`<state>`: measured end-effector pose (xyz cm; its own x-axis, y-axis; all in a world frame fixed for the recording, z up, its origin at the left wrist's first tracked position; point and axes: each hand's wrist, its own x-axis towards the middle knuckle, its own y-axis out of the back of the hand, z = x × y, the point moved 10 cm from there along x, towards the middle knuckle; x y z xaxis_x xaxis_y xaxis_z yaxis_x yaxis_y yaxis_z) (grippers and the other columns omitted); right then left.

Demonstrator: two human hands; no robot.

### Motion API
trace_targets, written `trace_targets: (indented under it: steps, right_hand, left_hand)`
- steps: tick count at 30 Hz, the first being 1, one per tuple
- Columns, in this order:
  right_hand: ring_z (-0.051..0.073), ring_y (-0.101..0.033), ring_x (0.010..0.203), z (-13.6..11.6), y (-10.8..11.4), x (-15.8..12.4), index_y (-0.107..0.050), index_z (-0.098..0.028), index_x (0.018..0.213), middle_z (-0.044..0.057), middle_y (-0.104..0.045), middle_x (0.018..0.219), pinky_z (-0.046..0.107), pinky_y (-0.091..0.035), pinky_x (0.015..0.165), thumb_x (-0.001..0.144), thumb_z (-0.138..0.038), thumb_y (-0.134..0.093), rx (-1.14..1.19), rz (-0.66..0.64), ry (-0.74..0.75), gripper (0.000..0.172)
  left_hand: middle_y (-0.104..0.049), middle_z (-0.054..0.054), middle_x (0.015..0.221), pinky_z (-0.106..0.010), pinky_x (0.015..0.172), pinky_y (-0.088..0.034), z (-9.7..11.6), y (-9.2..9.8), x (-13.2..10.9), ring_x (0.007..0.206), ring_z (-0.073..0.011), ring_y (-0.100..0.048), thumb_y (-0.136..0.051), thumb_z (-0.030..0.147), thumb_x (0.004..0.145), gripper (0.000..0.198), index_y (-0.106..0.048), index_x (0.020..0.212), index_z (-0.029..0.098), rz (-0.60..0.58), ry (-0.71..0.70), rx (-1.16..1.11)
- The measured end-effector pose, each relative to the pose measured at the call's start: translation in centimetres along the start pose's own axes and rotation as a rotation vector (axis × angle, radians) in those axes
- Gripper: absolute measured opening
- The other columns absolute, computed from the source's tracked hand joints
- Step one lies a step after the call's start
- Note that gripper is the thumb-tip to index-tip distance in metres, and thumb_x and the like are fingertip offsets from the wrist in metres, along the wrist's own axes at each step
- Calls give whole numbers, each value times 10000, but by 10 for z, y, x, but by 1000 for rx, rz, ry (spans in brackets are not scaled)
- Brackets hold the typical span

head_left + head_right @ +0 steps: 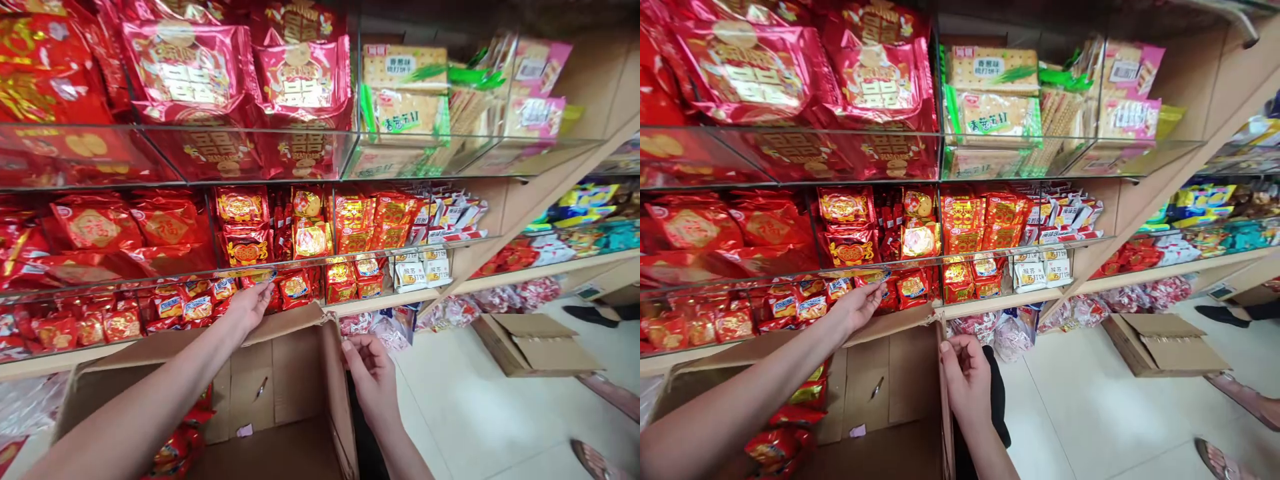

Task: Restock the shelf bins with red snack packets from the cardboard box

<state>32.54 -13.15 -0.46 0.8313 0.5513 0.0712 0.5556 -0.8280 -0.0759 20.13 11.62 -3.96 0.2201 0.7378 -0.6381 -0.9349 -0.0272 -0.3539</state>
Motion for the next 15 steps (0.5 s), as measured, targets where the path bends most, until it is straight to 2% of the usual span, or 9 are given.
trace_targets:
  steps: [3,7,11,15]
  right_hand:
    - [112,-487,576,14,-2,2,-551,-172,750,-11,-531,637,223,-411,544,760,-403,-599,39,-12,-34,236]
    - [99,-440,543,26,-5,3,-529,-171,743,-23,-497,615,210,-374,503,756,-412,-598,102,-22,-64,251]
    - [91,-397,528,26,-6,4,-519,-172,735,-34,-462,595,208,-347,494,775,-401,-578,53,-17,-45,241]
    - [98,-396,544,23,-8,3,-511,-179,743,-35,-447,600,212,-351,508,800,-386,-547,-2,-11,-6,217]
  left_hand:
    - [-601,-19,882,-212,526,-498,6,-1,9,659,-83,-574,-536,198,824,182,-557,990,126,32,-52,-42]
    - [-594,-36,946,-254,588,-512,13,-9,15,723,-105,-579,-527,229,831,214,-549,1023,138,44,-110,-102]
    - [-593,-46,990,-279,632,-523,14,-17,16,772,-119,-588,-523,225,832,228,-544,1047,149,19,-173,-150]
    - [-596,-39,966,-258,601,-522,16,-13,19,752,-114,-591,-535,163,819,234,-538,1052,139,13,-197,-178]
